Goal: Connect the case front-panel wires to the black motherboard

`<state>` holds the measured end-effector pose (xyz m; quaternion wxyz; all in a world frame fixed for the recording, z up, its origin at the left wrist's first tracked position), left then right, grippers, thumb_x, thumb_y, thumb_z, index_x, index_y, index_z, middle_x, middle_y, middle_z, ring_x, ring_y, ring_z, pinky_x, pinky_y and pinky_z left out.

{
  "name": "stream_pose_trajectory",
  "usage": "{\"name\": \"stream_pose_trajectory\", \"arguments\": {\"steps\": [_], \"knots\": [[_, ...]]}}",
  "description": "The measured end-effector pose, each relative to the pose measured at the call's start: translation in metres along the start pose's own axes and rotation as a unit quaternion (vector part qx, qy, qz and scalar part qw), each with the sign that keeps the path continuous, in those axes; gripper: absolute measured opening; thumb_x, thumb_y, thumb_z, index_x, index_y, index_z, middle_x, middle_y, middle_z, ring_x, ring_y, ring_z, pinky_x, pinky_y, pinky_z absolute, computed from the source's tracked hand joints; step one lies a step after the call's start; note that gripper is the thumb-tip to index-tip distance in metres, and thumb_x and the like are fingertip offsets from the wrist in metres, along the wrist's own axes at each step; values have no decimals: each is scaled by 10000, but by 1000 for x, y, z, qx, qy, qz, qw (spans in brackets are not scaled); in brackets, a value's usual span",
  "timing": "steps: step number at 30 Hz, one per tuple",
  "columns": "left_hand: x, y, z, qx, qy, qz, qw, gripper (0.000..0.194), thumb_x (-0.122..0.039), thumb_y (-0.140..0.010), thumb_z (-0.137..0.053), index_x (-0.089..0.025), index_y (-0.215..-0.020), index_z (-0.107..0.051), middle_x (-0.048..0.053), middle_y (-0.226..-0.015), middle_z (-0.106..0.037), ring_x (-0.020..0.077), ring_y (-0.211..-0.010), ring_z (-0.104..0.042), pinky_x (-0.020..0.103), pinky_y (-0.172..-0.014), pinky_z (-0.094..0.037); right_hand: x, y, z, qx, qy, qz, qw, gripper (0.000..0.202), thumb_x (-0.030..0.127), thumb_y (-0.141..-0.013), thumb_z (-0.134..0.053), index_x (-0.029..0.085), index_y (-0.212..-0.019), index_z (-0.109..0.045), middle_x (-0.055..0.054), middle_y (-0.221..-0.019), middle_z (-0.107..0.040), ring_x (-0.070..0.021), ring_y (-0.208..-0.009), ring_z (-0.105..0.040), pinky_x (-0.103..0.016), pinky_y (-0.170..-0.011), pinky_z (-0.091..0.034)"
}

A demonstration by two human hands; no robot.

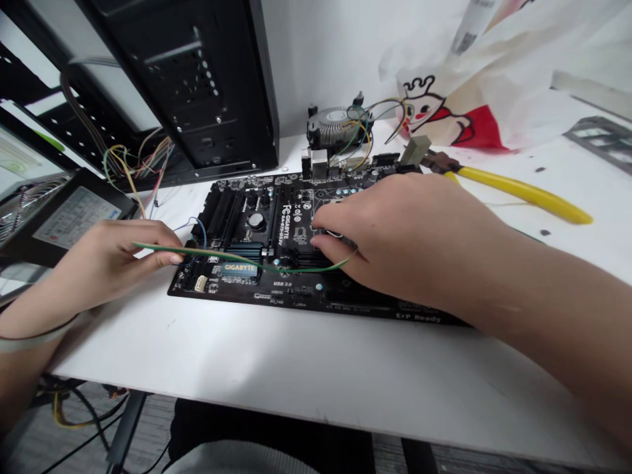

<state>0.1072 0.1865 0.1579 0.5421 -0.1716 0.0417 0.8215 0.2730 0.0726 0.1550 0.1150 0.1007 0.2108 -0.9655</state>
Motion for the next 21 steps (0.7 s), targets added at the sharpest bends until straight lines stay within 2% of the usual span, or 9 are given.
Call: {"name": "stream_pose_trajectory", "arguments": {"steps": [4, 8, 14, 21], "knots": [[0, 0, 1, 5, -5, -1, 1000, 230, -306, -890, -536, -180, -741, -657, 38, -701, -689, 122, -611, -595, 240, -585, -420, -5, 1, -6, 39, 1, -28, 999, 249, 359, -850, -428, 240, -651, -517, 3, -519, -481, -156, -468, -329, -281, -508, -157], [-3, 1, 2, 1, 1, -23, 1000, 185, -246, -893, -558, -173, -756, -658, 24, -714, -696, 101, -626, -610, 207, -600, -435, -5, 1, -7, 45, 11, -29, 999, 245, 369, -857, -434, 247, -673, -540, 3, -532, -500, -162, -475, -340, -277, -516, -145], [-11, 1, 5, -28, -8, -101, 994, 176, -246, -921, -569, -188, -773, -646, -2, -698, -693, 72, -597, -622, 165, -564, -441, -4, 1, -7, 62, 17, -34, 997, 253, 353, -863, -441, 238, -661, -539, -8, -528, -470, -164, -490, -367, -290, -529, -138], [-7, 2, 4, -8, -33, -117, 993, 176, -219, -931, -558, -189, -773, -628, -17, -670, -672, 57, -570, -607, 154, -555, -437, -5, 0, -11, 91, 16, -45, 995, 237, 335, -869, -459, 229, -688, -570, -13, -541, -494, -159, -507, -390, -274, -531, -130]]}}
Point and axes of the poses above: each hand's wrist, its own y-axis away from the middle knuckle, its own z-axis out of the back of the hand, x = y × z, the point moved 10 cm from there along -y, towards the middle knuckle
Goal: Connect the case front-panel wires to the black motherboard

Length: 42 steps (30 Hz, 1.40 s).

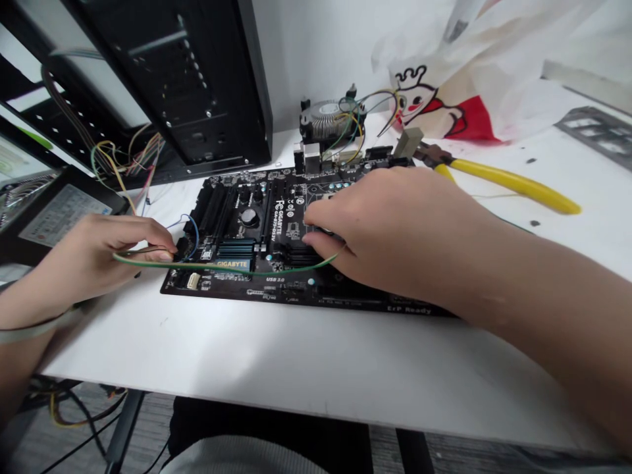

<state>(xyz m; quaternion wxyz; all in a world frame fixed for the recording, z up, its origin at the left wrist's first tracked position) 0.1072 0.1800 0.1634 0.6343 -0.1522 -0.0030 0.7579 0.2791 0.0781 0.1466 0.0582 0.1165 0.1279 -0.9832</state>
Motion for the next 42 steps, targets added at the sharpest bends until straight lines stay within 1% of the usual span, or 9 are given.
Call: {"name": "stream_pose_trajectory", "arguments": {"steps": [6, 9, 15, 20, 25, 29, 32, 35, 42], "knots": [[-8, -2, -2, 13, 7, -45, 999, 178, -168, -943, -518, -192, -787, -599, -14, -714, -672, 50, -628, -627, 139, -606, -456, -2, -1, -5, 19, -6, -3, 1000, 279, 371, -873, -426, 228, -693, -583, -12, -545, -501, -154, -508, -405, -281, -533, -130], [-9, -3, -3, 18, 11, -47, 999, 185, -157, -946, -509, -187, -785, -595, -8, -721, -668, 53, -642, -626, 140, -615, -459, -1, -2, -6, 29, 0, -4, 1000, 289, 380, -880, -413, 236, -699, -588, -12, -551, -516, -159, -501, -405, -283, -521, -140], [-7, -4, -6, 24, 10, -32, 999, 177, -162, -941, -515, -180, -794, -613, -1, -736, -683, 59, -664, -640, 143, -633, -462, -1, -4, -11, 71, 15, -22, 997, 240, 364, -865, -487, 239, -685, -583, -11, -560, -539, -161, -501, -418, -283, -513, -157], [0, -5, -7, 27, 27, 9, 999, 182, -188, -920, -518, -188, -771, -623, -3, -716, -684, 68, -627, -624, 169, -598, -444, -3, -5, -13, 90, 14, -33, 995, 238, 375, -860, -496, 253, -684, -600, -8, -547, -536, -174, -513, -428, -286, -513, -160], [15, -2, -10, 18, 68, 81, 994, 192, -263, -888, -566, -177, -740, -653, 23, -740, -680, 92, -633, -601, 208, -592, -447, -6, -5, -15, 89, 0, -49, 995, 248, 389, -859, -494, 259, -680, -606, -9, -536, -513, -180, -536, -442, -295, -527, -162], [27, 0, -16, 22, 97, 125, 987, 204, -288, -867, -576, -170, -724, -659, 16, -705, -656, 93, -601, -569, 214, -563, -432, -7, -3, -14, 73, -15, -49, 996, 224, 379, -851, -502, 264, -692, -611, -15, -545, -518, -187, -551, -448, -302, -536, -163], [31, 0, -18, 23, 110, 131, 985, 196, -293, -853, -590, -167, -722, -662, 7, -686, -651, 86, -587, -563, 197, -541, -428, -7, -2, -14, 64, -17, -46, 997, 235, 392, -852, -485, 271, -712, -630, -15, -592, -565, -186, -549, -448, -300, -528, -168], [29, 0, -18, 18, 127, 125, 984, 195, -295, -851, -594, -163, -727, -667, 11, -695, -661, 82, -596, -579, 184, -544, -437, -6, -3, -11, 60, -6, -45, 997, 238, 404, -845, -495, 266, -701, -625, -12, -578, -555, -176, -527, -427, -290, -520, -159], [25, -1, -18, 28, 97, 140, 985, 197, -261, -859, -572, -154, -721, -662, 24, -696, -662, 87, -603, -563, 201, -562, -427, -4, -5, -11, 103, -7, -54, 993, 181, 339, -839, -510, 259, -717, -618, -18, -586, -555, -190, -550, -447, -290, -532, -172]]}}
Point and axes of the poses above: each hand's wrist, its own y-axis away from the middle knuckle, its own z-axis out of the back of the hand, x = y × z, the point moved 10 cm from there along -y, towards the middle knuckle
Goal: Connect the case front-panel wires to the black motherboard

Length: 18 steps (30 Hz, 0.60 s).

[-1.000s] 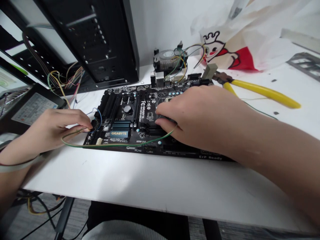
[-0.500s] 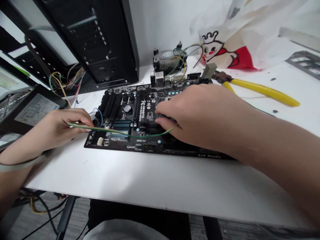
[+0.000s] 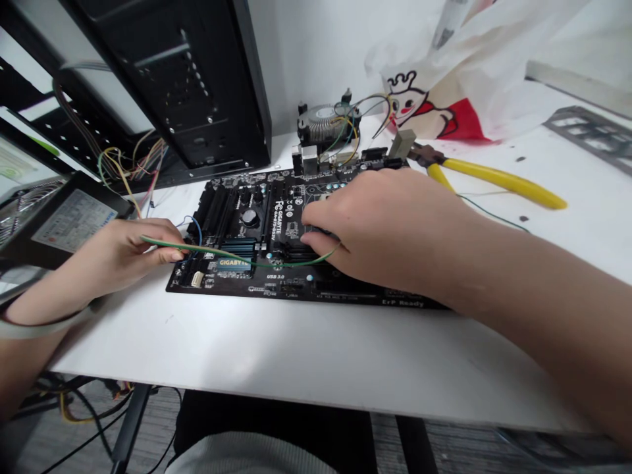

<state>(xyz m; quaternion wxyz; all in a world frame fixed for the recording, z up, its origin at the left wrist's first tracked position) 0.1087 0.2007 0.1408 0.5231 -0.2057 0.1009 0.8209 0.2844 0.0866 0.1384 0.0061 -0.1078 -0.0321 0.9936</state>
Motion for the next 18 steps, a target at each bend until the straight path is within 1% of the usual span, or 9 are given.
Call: {"name": "stream_pose_trajectory", "arguments": {"steps": [6, 9, 12, 15, 18], "knots": [[-6, 6, 8, -16, -60, -33, 998, 206, -294, -893, -559, -156, -832, -698, 50, -809, -706, 124, -705, -628, 252, -674, -481, -4, 1, -3, 29, -3, -16, 999, 213, 368, -856, -499, 249, -713, -603, -16, -585, -533, -174, -547, -404, -291, -540, -166], [-13, 8, 13, -39, -110, -56, 992, 223, -326, -899, -579, -144, -853, -698, 63, -828, -708, 142, -733, -637, 268, -686, -483, -2, 1, -1, 13, -3, -5, 1000, 232, 355, -863, -477, 240, -705, -602, -20, -567, -516, -167, -539, -400, -298, -550, -152], [-22, 10, 14, -59, -143, -87, 984, 220, -311, -911, -580, -144, -809, -680, 49, -772, -697, 131, -688, -631, 253, -652, -472, 0, 1, 1, -9, -3, 6, 1000, 229, 355, -847, -486, 239, -681, -594, -11, -542, -501, -154, -500, -359, -294, -538, -144], [-26, 11, 13, -66, -160, -111, 979, 209, -265, -926, -562, -153, -774, -652, 39, -737, -691, 117, -650, -626, 231, -615, -460, 0, 0, 1, -17, 1, 6, 1000, 233, 374, -835, -506, 242, -664, -591, -2, -513, -477, -146, -474, -308, -282, -515, -140], [-27, 11, 11, -61, -156, -129, 977, 230, -268, -935, -552, -167, -740, -620, 34, -723, -689, 111, -622, -621, 221, -577, -447, -1, -1, 0, -7, 1, 0, 1000, 200, 356, -834, -525, 249, -699, -627, -8, -542, -520, -157, -497, -357, -282, -515, -153]]}}
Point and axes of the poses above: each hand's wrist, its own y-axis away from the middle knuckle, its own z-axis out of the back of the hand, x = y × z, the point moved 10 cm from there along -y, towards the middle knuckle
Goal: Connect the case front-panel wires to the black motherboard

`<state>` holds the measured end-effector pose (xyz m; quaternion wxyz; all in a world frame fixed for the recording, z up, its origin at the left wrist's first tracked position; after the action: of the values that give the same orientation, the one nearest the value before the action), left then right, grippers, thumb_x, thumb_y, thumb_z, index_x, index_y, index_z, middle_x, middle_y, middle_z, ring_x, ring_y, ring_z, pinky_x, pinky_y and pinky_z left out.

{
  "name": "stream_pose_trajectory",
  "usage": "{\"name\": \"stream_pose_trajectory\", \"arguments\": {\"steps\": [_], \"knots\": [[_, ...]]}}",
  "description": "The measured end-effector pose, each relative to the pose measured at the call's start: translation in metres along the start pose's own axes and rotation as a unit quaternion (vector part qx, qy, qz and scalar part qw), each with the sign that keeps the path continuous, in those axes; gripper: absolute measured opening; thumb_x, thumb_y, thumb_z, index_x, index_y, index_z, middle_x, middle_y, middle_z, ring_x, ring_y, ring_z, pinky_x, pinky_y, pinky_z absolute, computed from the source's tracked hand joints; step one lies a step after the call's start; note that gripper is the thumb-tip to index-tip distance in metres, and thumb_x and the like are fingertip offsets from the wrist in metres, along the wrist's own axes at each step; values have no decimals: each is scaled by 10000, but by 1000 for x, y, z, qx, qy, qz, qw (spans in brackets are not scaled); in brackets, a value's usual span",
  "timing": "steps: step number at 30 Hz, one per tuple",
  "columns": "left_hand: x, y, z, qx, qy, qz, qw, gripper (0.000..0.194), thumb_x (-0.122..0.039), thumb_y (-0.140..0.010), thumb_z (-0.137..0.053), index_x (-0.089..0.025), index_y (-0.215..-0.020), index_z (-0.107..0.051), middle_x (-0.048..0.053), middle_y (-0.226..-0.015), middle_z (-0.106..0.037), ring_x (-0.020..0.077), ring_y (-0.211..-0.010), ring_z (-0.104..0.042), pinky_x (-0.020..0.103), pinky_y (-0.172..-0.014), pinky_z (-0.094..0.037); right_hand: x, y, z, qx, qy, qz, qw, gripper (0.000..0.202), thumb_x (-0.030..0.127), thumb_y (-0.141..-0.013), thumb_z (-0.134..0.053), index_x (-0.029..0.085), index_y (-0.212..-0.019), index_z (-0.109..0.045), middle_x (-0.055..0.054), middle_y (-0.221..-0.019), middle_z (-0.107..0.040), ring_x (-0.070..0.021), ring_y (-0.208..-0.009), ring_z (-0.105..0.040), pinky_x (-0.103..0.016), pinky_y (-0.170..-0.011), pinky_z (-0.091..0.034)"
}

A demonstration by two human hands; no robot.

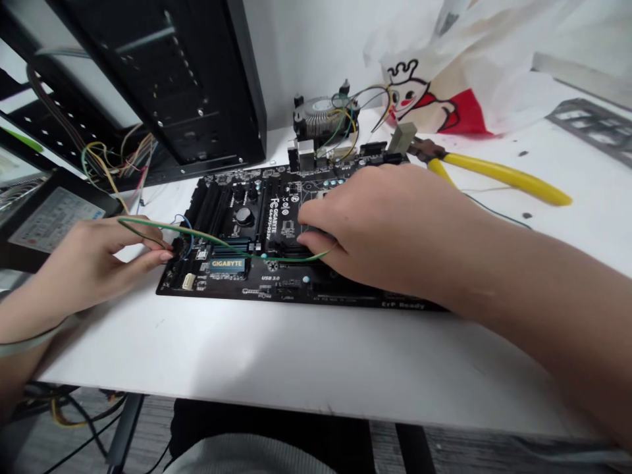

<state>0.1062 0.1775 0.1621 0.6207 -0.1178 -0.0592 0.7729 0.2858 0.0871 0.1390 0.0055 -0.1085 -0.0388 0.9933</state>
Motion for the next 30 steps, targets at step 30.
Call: {"name": "stream_pose_trajectory", "arguments": {"steps": [30], "knots": [[14, 3, -1, -5, 89, 122, 989, 151, -275, -849, -543, -189, -762, -631, 8, -763, -686, 138, -704, -623, 258, -670, -465, -18, 11, 41, -175, 12, 2, 985, 305, 291, -897, -412, 229, -816, -699, -32, -642, -654, -173, -571, -540, -273, -507, -247]]}}
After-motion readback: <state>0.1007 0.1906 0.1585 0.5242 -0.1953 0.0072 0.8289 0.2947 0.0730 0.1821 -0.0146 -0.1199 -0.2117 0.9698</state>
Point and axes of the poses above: each hand's wrist, its own y-axis away from the middle knuckle, its own z-axis out of the back of the hand, x = y × z, the point moved 10 cm from there along -y, towards the middle knuckle
